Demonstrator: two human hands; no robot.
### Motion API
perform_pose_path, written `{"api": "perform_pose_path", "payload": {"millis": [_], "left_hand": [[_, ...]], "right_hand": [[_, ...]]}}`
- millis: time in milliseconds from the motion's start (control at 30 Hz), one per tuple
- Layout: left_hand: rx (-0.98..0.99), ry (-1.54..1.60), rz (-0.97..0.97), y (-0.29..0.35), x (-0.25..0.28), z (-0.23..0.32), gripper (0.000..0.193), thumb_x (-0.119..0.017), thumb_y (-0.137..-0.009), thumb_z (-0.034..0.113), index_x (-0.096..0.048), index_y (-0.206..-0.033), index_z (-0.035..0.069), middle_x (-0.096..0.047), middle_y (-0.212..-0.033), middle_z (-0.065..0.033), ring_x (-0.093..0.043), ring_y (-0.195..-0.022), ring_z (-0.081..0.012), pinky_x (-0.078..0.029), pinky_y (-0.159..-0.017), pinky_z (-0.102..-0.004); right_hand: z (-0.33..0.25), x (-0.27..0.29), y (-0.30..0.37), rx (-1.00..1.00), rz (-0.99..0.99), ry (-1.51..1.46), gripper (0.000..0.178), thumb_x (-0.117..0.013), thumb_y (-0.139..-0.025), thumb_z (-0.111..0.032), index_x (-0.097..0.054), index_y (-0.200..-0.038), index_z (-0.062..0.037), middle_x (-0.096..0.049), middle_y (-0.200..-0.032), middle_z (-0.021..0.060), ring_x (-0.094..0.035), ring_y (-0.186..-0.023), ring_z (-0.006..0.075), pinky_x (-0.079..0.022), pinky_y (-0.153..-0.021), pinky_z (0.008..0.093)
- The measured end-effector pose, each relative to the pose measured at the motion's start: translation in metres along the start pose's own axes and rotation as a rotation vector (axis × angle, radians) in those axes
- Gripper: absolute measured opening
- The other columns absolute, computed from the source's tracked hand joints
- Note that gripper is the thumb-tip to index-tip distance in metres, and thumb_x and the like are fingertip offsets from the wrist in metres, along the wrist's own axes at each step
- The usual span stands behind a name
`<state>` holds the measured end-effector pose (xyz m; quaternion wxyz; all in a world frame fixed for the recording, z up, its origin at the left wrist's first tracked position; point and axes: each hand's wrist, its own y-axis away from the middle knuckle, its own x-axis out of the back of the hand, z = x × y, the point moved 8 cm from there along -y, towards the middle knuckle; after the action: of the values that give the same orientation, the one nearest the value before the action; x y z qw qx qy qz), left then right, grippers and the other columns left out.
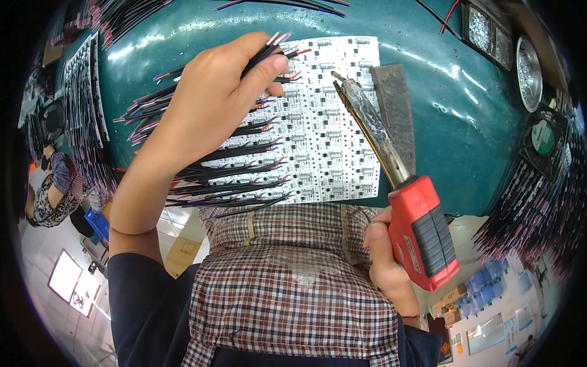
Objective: The person solders wire bundles to LED panel strips using a soldering iron.
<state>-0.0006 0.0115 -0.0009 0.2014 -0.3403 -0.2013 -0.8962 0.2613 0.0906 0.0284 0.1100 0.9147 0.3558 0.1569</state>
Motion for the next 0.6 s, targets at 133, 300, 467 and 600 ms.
{"api": "perform_pose_path", "payload": {"millis": [133, 300, 467, 600], "left_hand": [[-0.129, -0.227, 0.304, 0.012, 0.032, 0.022, 0.023, -0.058, -0.101, 0.022, -0.064, -0.105, 0.0, -0.068, -0.082, -0.0127, -0.064, -0.068, -0.022, -0.049, -0.064, -0.0327], [-0.089, -0.143, 0.344, 0.024, 0.049, 0.032, 0.012, -0.064, -0.097, 0.012, -0.066, -0.106, 0.005, -0.064, -0.078, -0.0013, -0.058, -0.071, -0.0063, -0.046, -0.064, -0.0204], [0.082, 0.034, 0.075, 0.031, -0.004, 0.013, 0.016, -0.071, -0.087, 0.01, -0.06, -0.095, 0.003, -0.065, -0.07, -0.0078, -0.059, -0.057, -0.0148, -0.047, -0.057, -0.0264], [0.032, -0.044, 0.178, 0.032, -0.009, 0.008, 0.02, -0.076, -0.084, 0.016, -0.061, -0.09, 0.004, -0.065, -0.067, -0.0086, -0.063, -0.056, -0.0209, -0.046, -0.054, -0.0291]], "right_hand": [[0.002, 0.0, 0.003, 0.012, -0.054, -0.025, 0.01, -0.059, -0.092, -0.004, -0.053, -0.095, 0.0031, -0.05, -0.067, 0.005, -0.037, -0.041, 0.0077, -0.036, -0.044, 0.0249], [0.009, 0.006, 0.007, -0.03, -0.02, -0.008, 0.01, -0.059, -0.092, -0.003, -0.053, -0.098, 0.0033, -0.049, -0.064, 0.0035, -0.036, -0.041, 0.0068, -0.037, -0.044, 0.0255], [0.015, 0.012, 0.014, 0.051, -0.128, 0.207, 0.014, -0.06, -0.092, -0.004, -0.054, -0.103, 0.0034, -0.05, -0.064, 0.0034, -0.039, -0.043, 0.0073, -0.037, -0.045, 0.0248], [0.011, 0.006, 0.014, 0.068, -0.165, 0.279, 0.018, -0.061, -0.091, -0.003, -0.055, -0.107, 0.0032, -0.051, -0.064, 0.0034, -0.04, -0.045, 0.0073, -0.037, -0.046, 0.0244]]}}
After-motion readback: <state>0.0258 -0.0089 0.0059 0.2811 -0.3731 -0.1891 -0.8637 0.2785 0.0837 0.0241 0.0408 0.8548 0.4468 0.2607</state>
